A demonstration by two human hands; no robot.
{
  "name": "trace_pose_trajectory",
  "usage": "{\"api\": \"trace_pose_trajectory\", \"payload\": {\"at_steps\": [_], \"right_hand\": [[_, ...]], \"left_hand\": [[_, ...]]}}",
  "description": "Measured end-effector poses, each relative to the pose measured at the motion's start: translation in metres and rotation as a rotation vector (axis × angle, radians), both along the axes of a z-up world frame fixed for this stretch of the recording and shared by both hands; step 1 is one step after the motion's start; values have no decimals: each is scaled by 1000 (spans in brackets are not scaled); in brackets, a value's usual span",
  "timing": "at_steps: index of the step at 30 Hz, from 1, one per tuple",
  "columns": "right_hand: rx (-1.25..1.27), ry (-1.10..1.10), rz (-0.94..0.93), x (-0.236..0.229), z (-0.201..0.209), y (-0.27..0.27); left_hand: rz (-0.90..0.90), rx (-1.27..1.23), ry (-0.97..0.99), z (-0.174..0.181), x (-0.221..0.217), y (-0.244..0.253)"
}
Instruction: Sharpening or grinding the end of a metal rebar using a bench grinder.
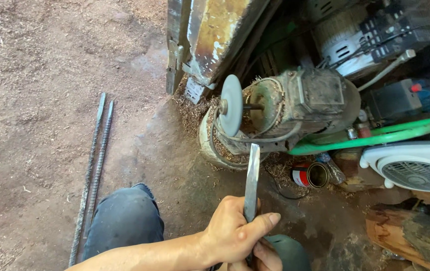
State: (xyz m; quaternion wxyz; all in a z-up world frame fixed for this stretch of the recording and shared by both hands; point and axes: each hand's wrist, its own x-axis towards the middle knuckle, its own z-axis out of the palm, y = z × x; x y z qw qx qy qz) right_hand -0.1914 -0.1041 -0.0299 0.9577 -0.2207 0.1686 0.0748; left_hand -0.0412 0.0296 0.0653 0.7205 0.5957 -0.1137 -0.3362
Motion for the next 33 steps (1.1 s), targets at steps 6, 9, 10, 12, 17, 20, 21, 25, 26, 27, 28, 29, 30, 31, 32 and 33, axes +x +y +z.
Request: {"api": "trace_pose_trajectory", "payload": {"at_steps": [6,9,10,12,17,20,21,25,26,27,28,29,30,31,32,33], "right_hand": [[-29,15,-37,13,0,0],[-98,62,0,36,18,5],[-166,102,51,47,26,6],[-285,185,23,56,24,9],[-423,262,-13,82,32,17],[-437,263,21,93,41,23],[-458,244,10,94,41,23],[-494,259,2,93,41,26],[-496,262,-2,92,42,27],[-505,244,-5,92,42,28],[-515,227,-8,91,43,29],[-516,227,-8,91,44,30],[-521,224,-6,90,46,30],[-525,220,-1,90,47,31],[-526,220,0,89,47,32],[-541,233,8,88,47,32]], "left_hand": [[-39,39,115,-13,15,-7],[-40,-9,316,-25,28,-18],[-18,-58,378,-31,31,-23],[5,-41,391,-31,41,-28],[33,-13,436,-28,60,-30],[51,-45,455,-31,66,-27],[40,-60,442,-33,67,-27],[27,-129,436,-43,67,-28],[22,-130,439,-43,65,-28],[21,-141,434,-44,65,-28],[20,-152,430,-44,64,-27],[19,-153,430,-44,63,-27],[13,-143,419,-43,62,-26],[8,-133,407,-42,61,-26],[9,-133,407,-43,60,-25],[6,-142,402,-44,58,-25]]}}
